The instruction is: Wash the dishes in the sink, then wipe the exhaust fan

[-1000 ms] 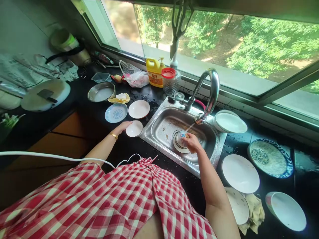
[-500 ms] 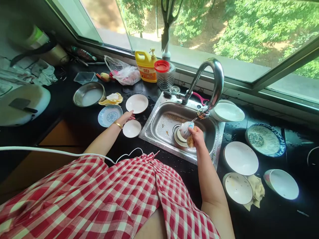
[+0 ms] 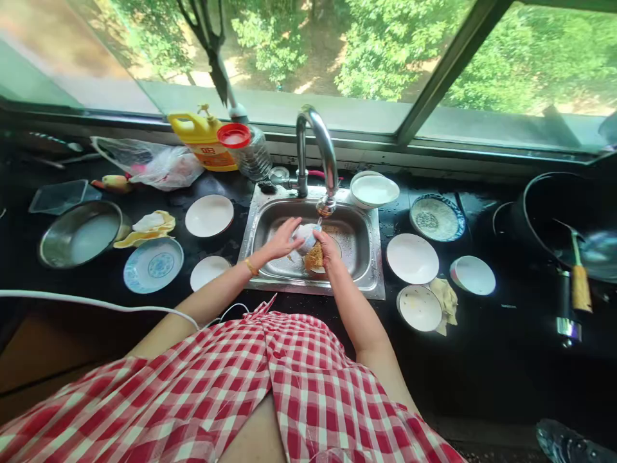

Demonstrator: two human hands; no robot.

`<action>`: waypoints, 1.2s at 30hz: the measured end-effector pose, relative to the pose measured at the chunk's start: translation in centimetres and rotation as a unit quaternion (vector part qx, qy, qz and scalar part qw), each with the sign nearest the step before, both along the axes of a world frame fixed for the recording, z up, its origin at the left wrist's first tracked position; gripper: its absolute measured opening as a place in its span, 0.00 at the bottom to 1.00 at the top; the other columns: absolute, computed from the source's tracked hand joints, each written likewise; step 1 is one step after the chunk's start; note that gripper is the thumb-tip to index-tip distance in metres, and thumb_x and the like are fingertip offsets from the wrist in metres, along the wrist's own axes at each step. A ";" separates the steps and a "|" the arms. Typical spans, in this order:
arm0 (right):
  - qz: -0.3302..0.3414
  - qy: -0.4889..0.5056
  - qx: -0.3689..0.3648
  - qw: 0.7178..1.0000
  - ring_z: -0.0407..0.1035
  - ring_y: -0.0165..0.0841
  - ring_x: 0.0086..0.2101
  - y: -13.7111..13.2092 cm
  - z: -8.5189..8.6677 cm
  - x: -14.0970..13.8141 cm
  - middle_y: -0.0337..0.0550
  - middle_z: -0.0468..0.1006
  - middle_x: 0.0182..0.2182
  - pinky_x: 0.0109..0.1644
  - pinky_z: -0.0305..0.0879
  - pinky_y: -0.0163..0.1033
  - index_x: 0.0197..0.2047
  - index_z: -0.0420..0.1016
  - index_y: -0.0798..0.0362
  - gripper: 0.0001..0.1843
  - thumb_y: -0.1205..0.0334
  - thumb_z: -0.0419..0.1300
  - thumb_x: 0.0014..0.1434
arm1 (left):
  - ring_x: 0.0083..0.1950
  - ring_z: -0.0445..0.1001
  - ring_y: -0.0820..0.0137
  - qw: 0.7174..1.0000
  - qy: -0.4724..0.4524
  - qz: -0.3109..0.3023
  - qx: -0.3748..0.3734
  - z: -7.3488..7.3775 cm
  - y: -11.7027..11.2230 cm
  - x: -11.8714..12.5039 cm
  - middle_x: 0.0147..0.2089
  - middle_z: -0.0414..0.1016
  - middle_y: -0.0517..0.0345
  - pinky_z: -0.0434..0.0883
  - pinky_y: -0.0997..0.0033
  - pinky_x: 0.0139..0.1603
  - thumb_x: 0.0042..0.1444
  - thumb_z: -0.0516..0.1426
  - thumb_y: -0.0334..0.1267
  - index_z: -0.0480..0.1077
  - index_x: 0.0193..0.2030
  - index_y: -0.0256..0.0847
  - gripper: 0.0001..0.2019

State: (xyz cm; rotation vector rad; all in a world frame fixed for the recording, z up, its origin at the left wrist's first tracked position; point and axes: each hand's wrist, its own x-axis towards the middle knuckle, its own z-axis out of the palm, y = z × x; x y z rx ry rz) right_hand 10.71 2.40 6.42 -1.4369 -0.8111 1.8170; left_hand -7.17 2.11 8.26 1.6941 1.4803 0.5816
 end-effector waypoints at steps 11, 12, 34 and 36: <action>0.018 0.032 0.054 0.998 0.73 0.33 0.35 0.4 -1.4 0.1 0.40 0.77 0.34 0.41 0.72 0.38 0.44 0.68 0.50 0.12 0.54 0.57 0.59 | 0.60 0.73 0.58 0.987 -0.038 0.119 -0.106 -0.7 1.9 6.6 0.60 0.74 0.42 0.66 0.60 0.63 0.64 0.55 0.45 0.67 0.61 0.35 0.23; 0.086 -0.028 0.084 0.992 0.73 0.33 0.36 0.5 -1.3 0.2 0.40 0.78 0.34 0.42 0.72 0.37 0.45 0.70 0.51 0.12 0.58 0.59 0.57 | 0.60 0.73 0.57 0.988 -0.009 0.113 -0.101 -0.6 2.0 6.4 0.60 0.75 0.43 0.66 0.60 0.63 0.65 0.53 0.46 0.68 0.61 0.36 0.22; 0.066 -0.025 0.090 0.993 0.74 0.34 0.36 2.9 -1.1 -1.2 0.46 0.78 0.36 0.41 0.70 0.37 0.42 0.70 0.55 0.13 0.56 0.51 0.65 | 0.54 0.76 0.61 0.986 0.057 0.098 -0.123 -1.6 3.3 5.2 0.53 0.78 0.49 0.71 0.63 0.55 0.68 0.45 0.53 0.69 0.53 0.42 0.21; 0.167 -0.048 0.137 0.975 0.73 0.33 0.33 2.5 -1.2 -1.0 0.43 0.78 0.32 0.40 0.70 0.37 0.39 0.72 0.55 0.09 0.59 0.53 0.63 | 0.57 0.75 0.59 0.991 0.073 0.053 -0.095 -0.8 3.6 4.3 0.55 0.77 0.50 0.68 0.62 0.58 0.68 0.46 0.49 0.70 0.52 0.43 0.18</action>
